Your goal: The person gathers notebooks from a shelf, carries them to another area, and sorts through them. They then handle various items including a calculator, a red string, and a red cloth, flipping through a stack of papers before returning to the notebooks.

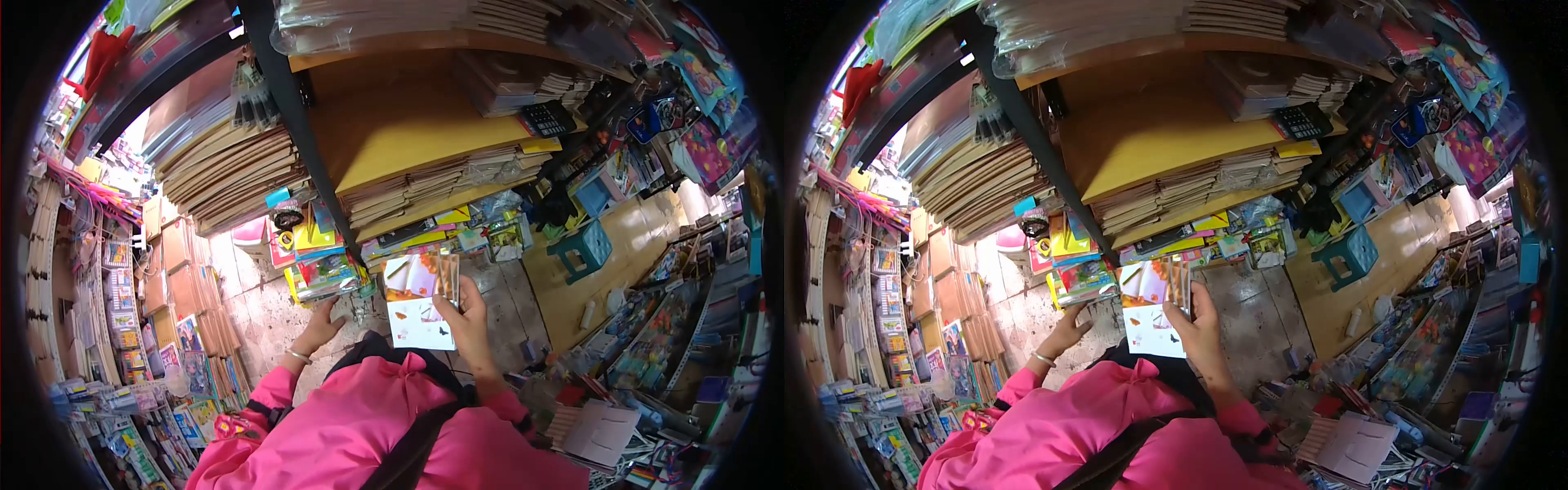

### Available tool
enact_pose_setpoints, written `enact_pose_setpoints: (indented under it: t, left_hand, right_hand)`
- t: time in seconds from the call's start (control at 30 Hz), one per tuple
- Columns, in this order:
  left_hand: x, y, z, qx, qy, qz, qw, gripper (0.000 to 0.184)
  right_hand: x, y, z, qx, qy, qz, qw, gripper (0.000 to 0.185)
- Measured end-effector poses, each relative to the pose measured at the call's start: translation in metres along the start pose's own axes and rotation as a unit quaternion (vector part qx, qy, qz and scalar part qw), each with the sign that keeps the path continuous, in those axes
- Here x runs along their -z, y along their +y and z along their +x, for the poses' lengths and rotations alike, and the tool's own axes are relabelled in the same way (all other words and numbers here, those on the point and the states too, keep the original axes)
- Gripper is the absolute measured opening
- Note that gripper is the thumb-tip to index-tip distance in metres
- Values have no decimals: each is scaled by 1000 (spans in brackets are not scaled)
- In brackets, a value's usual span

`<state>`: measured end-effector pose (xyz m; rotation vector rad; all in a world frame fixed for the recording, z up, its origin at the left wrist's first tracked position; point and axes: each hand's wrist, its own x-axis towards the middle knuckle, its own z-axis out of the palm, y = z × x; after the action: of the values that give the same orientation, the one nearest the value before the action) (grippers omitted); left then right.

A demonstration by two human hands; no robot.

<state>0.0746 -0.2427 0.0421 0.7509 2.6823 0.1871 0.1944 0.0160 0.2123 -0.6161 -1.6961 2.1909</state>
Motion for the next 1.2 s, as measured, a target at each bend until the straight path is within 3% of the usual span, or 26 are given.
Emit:
enact_pose_setpoints:
  t: [0.03, 0.07, 0.1, 0.17, 0.23, 0.3, 0.43, 0.57, 0.67, 0.73, 0.8, 0.83, 0.9, 0.97, 1.0, 1.03, 1.17, 1.2]
  left_hand:
    - [20, 8, 4, 105, -93, -453, 881, 51]
    - [38, 18, 6, 186, -165, -798, 549, 52]
    - [55, 38, 8, 183, -165, -800, 547, 52]
    - [74, 83, 8, -4, -245, -832, 497, 56]
    - [68, 95, 4, -8, -224, -843, 488, 56]
    - [73, 94, 5, -13, -205, -849, 488, 56]
    - [87, 87, -1, 8, -192, -874, 447, 49]
    - [82, 66, 6, 29, -189, -878, 439, 41]
    - [81, 51, 8, 66, -134, -852, 502, 30]
    - [88, 44, 10, 55, -106, -857, 501, 27]
    - [86, 37, 17, 23, -87, -866, 492, 25]
    - [86, 31, 14, 40, -92, -826, 555, 24]
    - [74, 30, 4, 57, -71, -808, 582, 23]
    - [57, 24, -4, 51, -39, -840, 539, 22]
    - [57, 18, -5, 80, -40, -848, 522, 19]
    - [65, 16, -7, 80, -48, -881, 463, 16]
    - [72, 14, 7, 68, -7, -880, 469, 15]
    - [60, 8, 17, 45, -5, -884, 465, 22]
  right_hand:
    - [-1, -2, 0, -13, -27, -9, 999, 28]
    - [5, 19, 4, -12, -67, -91, 994, 33]
    - [-4, 6, 1, -90, -121, -111, 982, 40]
    - [-17, 35, 2, -93, -181, -148, 968, 46]
    - [-19, 51, 5, -95, -176, -204, 958, 52]
    - [-23, 61, 7, -50, -106, -225, 967, 55]
    - [-34, 70, 1, 18, -95, -219, 971, 54]
    - [-43, 83, -2, -52, -96, -122, 986, 51]
    - [-50, 96, -4, -85, -94, -69, 990, 46]
    - [-54, 97, 0, -170, -133, 7, 976, 48]
    - [-61, 101, 3, -179, -145, 21, 973, 46]
    - [-64, 105, 3, -191, -158, 37, 968, 45]
    - [-63, 116, -6, -156, -178, 31, 971, 46]
    - [-63, 113, -22, -240, -190, 43, 951, 47]
    - [-65, 115, -23, -236, -187, 41, 953, 47]
    - [-68, 116, -24, -228, -203, 41, 951, 48]
    - [-66, 100, 7, -230, -272, -42, 934, 47]
    - [-66, 102, 13, -221, -231, 13, 947, 40]
